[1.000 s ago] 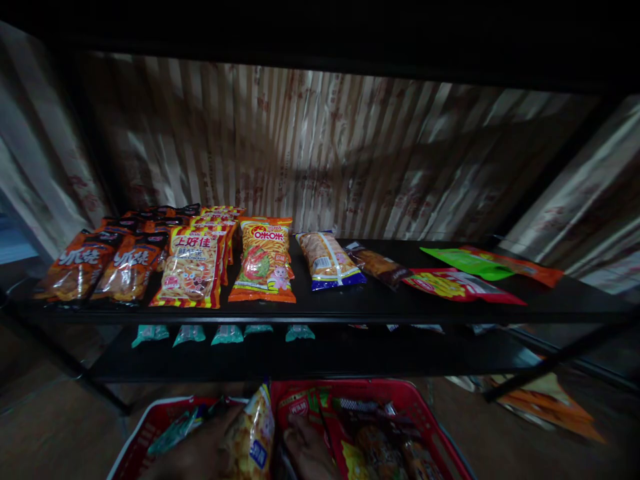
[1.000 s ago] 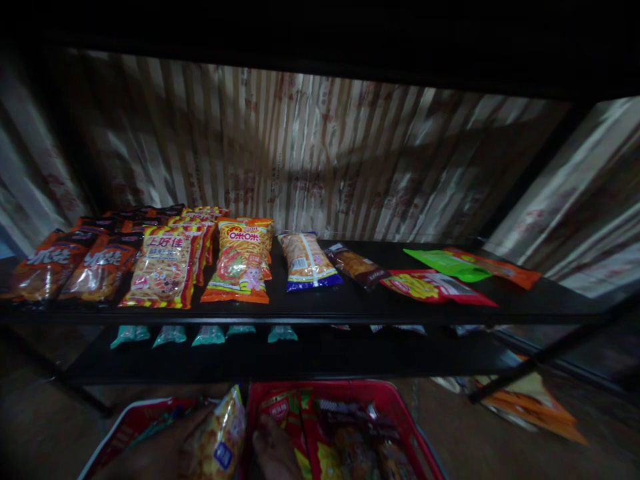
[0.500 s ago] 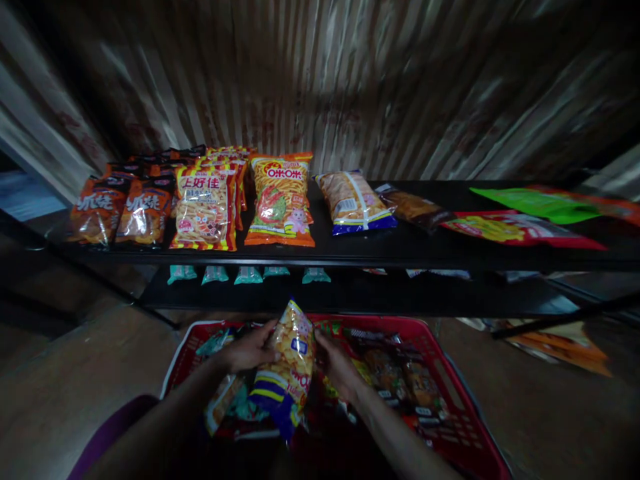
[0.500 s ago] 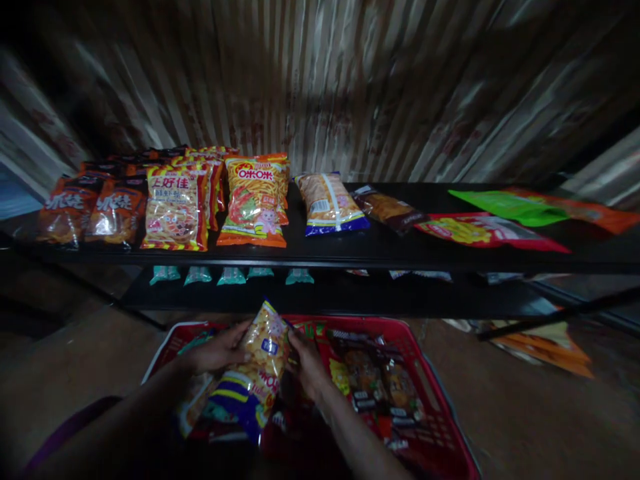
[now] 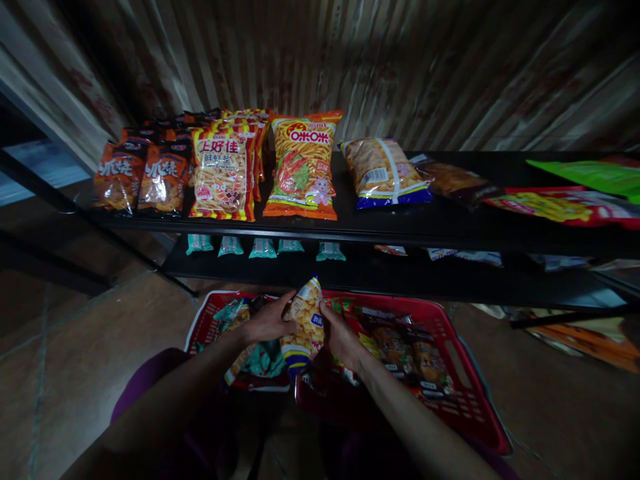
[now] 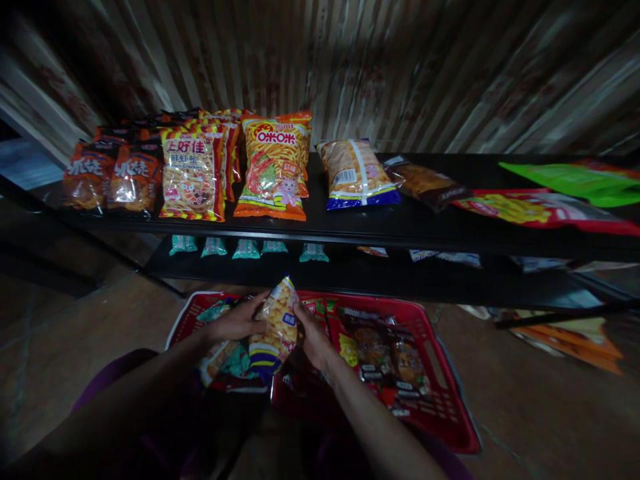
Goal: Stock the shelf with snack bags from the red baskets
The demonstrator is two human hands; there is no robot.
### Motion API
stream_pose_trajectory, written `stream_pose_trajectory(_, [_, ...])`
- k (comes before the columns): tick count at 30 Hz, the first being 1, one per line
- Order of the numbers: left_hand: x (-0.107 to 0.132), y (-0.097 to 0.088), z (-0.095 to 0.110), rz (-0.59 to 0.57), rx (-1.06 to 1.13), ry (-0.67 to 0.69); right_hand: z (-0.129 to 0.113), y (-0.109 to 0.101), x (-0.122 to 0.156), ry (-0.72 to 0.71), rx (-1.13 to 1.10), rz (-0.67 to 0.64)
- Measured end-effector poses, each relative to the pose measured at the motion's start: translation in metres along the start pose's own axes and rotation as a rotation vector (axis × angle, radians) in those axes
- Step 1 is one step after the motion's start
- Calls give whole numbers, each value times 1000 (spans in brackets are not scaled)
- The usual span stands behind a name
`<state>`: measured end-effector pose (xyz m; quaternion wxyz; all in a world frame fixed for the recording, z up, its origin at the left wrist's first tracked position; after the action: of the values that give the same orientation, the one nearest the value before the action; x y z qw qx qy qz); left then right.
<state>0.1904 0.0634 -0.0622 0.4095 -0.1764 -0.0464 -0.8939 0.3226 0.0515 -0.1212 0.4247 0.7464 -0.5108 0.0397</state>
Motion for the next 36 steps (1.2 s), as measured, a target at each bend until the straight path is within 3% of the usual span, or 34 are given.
stream_pose_trajectory(4, [4, 0, 2, 87, -308, -110, 5, 19, 3, 47, -76, -116])
stream_pose_trajectory(9, [4, 10, 10, 33, -401, -65, 11, 32, 7, 134, -196, -207])
stream_pose_trajectory(21, [11, 3, 27, 99, -423, 50, 11, 31, 1, 77, -272, -102])
stream_pose_trajectory(28, [7, -20, 5, 343, -308, -22, 2, 36, 4, 79, -287, -37])
stream_pose_trajectory(32, [2, -11, -5, 300, -195, -34, 6, 32, 1, 77, -253, -61])
stream_pose_trajectory(36, [8, -5, -13, 332, -301, -127, 30, 28, -1, 158, -224, -73])
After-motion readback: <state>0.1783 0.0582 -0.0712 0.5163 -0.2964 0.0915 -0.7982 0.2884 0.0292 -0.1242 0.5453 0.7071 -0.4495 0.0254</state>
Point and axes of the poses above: each hand's wrist, its own x-axis away from the middle knuckle, its own y-axis out of the palm, z = x × y, the point moved 9 cm from there along -x, towards the middle knuckle, and after that the axes turned 11 degrees about -z, right-handed, at the moved point
